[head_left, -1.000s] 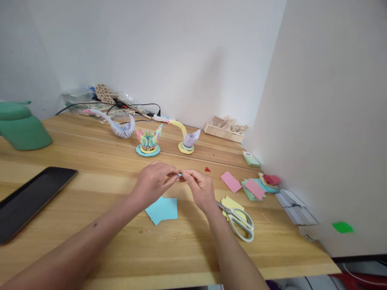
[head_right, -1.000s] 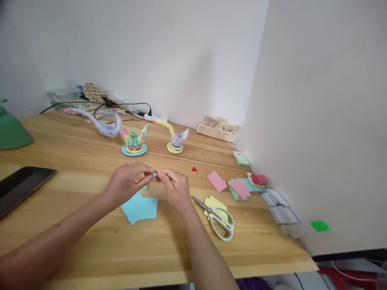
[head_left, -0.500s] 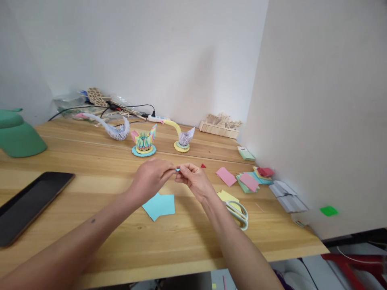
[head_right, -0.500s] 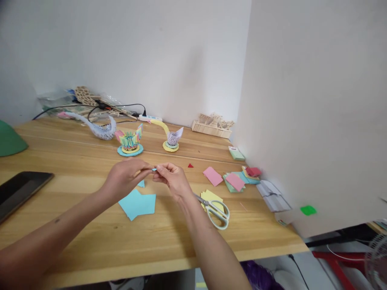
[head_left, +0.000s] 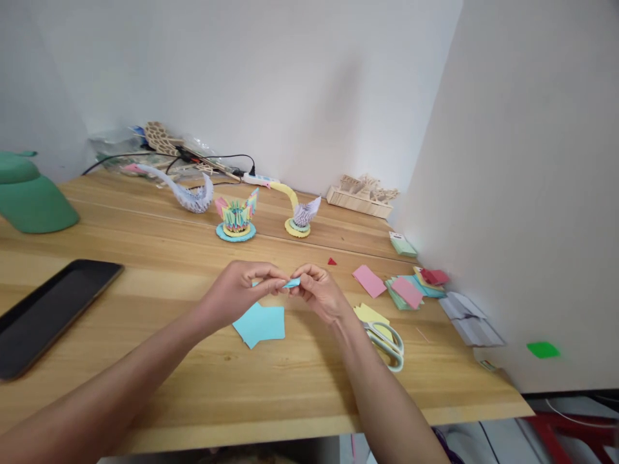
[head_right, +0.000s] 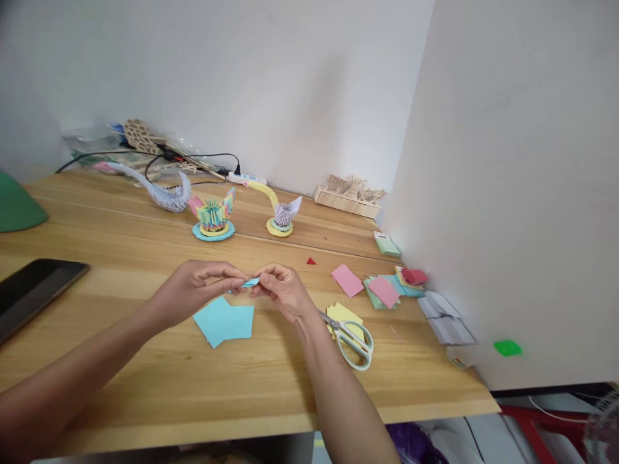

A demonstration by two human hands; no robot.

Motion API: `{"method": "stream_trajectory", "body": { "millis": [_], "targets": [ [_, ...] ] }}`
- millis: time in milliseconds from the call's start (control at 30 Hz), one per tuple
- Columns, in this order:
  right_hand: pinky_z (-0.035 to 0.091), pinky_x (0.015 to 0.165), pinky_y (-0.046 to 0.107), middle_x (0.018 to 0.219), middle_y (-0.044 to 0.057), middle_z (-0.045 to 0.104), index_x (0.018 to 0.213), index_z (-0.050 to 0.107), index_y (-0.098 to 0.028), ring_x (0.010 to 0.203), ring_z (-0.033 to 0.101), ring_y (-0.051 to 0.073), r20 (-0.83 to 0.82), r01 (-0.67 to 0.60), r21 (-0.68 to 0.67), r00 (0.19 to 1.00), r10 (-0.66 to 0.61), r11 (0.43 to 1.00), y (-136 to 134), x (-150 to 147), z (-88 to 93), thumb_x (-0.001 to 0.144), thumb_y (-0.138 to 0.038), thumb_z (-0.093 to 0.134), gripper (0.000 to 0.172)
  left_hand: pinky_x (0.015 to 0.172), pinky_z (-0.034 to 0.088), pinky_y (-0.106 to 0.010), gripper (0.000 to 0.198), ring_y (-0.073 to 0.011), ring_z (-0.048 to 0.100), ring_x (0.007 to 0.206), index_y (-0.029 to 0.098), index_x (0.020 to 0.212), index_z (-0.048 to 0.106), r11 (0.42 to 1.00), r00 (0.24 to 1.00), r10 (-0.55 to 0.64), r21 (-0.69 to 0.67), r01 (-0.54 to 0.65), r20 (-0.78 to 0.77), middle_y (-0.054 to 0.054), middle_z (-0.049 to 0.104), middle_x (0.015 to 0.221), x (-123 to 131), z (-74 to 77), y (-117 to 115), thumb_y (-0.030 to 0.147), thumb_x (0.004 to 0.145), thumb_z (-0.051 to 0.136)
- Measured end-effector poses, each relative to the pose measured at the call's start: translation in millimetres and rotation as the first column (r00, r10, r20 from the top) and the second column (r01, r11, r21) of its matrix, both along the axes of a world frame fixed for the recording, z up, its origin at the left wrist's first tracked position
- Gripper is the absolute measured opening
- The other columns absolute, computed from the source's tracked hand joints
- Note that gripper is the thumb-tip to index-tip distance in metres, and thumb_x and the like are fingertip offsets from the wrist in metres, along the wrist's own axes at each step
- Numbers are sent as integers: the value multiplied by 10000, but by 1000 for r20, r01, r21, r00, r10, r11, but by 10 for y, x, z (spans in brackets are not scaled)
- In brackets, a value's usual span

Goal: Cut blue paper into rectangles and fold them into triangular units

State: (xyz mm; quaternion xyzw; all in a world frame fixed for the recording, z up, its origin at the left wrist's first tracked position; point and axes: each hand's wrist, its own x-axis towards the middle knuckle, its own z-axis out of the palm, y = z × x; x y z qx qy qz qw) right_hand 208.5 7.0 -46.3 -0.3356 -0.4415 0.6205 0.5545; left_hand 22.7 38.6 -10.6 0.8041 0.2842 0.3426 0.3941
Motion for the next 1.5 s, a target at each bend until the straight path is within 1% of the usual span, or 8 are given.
{"method": "stream_trajectory", "body": {
  "millis": [67, 167, 333, 633, 900, 1133, 1333, 1500],
  "targets": [
    [487, 585, 220, 629, -23, 662, 739, 680, -202, 557, 622, 100, 77, 42, 60, 996, -46, 997, -18, 29, -3, 616, -398, 777, 251, 663, 466, -235, 154, -145, 646, 736, 212, 840, 704, 976, 999, 36, 217, -29, -26, 8, 731, 798, -8, -11, -32, 264, 828, 560],
    [483, 599, 238, 654, -15, 673, 759, 687, -206, 582, 629, 112, 203, 70, 153, 974, -101, 986, -53, 65, 15, 654, -383, 754, 217, 774, 441, -284, 192, -137, 647, 700, 237, 886, 690, 852, 997, 63, 523, -30, -45, 28, 739, 800, -18, -39, -67, 242, 877, 499],
    [469, 614, 241, 644, -14, 674, 764, 689, -200, 601, 615, 110, 325, 65, 173, 938, -119, 983, -98, 68, 64, 688, -353, 726, 175, 804, 421, -281, 241, -112, 661, 680, 230, 888, 660, 716, 996, 45, 698, 22, -77, 34, 743, 805, -46, -110, -55, 182, 911, 425],
    [458, 598, 238, 670, -5, 676, 783, 695, -200, 612, 597, 112, 464, 104, 151, 870, -163, 983, -131, 22, 110, 692, -303, 713, 138, 886, 388, -353, 228, -125, 637, 699, 228, 910, 634, 669, 973, 118, 740, 70, -199, 7, 719, 786, -71, -228, -34, 197, 907, 409],
    [467, 567, 229, 611, -9, 661, 724, 671, -186, 567, 607, 114, 418, 215, 132, 873, -251, 968, -144, -97, 118, 687, -272, 700, 98, 879, 396, -351, 269, -134, 626, 664, 227, 884, 645, 708, 977, 107, 704, 55, -184, 7, 709, 747, -70, -239, -10, 173, 899, 382],
    [473, 571, 234, 595, -14, 658, 718, 664, -184, 557, 611, 115, 400, 212, 134, 882, -249, 968, -156, -133, 110, 697, -256, 683, 77, 744, 412, -296, 308, -143, 599, 633, 241, 785, 652, 723, 973, 105, 688, 66, -204, 21, 709, 723, -68, -183, 5, 168, 888, 371],
    [481, 578, 237, 583, -13, 656, 722, 657, -184, 556, 610, 117, 383, 224, 119, 888, -253, 967, -159, -150, 95, 703, -284, 688, 107, 796, 411, -299, 326, -126, 598, 612, 239, 778, 663, 736, 981, 90, 675, 50, -170, 27, 705, 699, -90, -194, 10, 225, 916, 368],
    [493, 576, 238, 633, -5, 677, 726, 634, -187, 562, 612, 114, 356, 212, 89, 906, -229, 973, -162, -205, 42, 724, -304, 686, 128, 676, 433, -283, 210, -169, 620, 676, 202, 761, 672, 748, 947, 303, 643, -166, -108, -16, 704, 704, -62, -225, -44, 229, 846, 482]
  ]
}}
